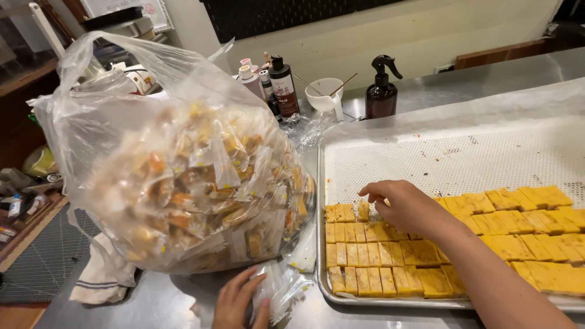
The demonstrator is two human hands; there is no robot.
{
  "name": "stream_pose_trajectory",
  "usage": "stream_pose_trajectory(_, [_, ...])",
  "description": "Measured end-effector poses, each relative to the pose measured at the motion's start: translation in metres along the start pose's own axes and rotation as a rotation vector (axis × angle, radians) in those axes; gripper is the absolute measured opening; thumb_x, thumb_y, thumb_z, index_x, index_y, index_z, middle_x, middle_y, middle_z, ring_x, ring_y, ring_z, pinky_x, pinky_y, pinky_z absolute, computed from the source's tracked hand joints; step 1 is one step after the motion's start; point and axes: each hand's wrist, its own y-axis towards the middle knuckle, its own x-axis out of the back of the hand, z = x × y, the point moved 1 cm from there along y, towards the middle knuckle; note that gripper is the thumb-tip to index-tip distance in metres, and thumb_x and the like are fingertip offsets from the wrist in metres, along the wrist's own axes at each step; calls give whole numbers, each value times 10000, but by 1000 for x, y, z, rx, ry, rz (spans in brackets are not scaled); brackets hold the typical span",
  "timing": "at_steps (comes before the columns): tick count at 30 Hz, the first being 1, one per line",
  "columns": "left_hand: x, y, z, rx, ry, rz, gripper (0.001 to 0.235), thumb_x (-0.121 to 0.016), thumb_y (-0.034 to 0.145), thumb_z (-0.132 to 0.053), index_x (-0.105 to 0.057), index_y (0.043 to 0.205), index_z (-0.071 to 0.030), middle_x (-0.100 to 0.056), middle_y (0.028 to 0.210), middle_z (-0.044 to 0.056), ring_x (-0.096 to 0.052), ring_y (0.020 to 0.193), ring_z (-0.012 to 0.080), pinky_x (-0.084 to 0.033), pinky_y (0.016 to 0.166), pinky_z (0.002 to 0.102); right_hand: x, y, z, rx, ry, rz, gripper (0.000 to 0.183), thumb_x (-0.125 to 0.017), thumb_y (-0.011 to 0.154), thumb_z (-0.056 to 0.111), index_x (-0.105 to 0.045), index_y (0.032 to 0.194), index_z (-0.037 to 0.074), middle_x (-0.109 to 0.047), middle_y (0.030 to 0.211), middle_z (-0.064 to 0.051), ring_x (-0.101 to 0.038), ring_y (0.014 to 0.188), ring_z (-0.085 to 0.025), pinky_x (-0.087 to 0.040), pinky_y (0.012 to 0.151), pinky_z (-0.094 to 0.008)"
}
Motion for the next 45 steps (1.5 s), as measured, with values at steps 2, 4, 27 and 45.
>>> stream_pose_trajectory(2, [-12,-5,-5,38,130,66,457,-645,757,-360,-662,1210,-307,-616,1313,-78,-594,1155,168,-425,964,355,2,-2,2,1,5,-1,344,-484,914,146,-691,1182,201,-696,895,36,-617,792,-134,-435,731,-283])
stream_pose_trajectory(4, [-13,-7,-12,77,262,142,490,-612,771,-415,-634,1258,-371,-586,1360,-140,-560,1205,152,-416,953,363,2,-5,5,-3,16,2,320,-504,925,189,-692,1184,200,-710,893,43,-624,765,-117,-437,726,-272])
stream_pose_trajectory(27, [-48,-32,49,-168,157,-75,226,-742,689,-513,-772,839,-346,-632,1275,13,-587,1204,282,-458,1006,343,0,2,-6,-30,-225,-52,296,-506,964,303,-638,1207,197,-709,1128,10,-655,1002,-220,-335,1068,-463])
stream_pose_trajectory(45, [-13,127,-144,865,-881,46,319,-752,749,-127,-721,1048,-22,-802,960,140,-751,923,221,-627,841,279,5,3,-2,186,357,-343,304,-536,922,312,-724,1085,137,-760,1029,6,-687,965,-140,-525,870,-295])
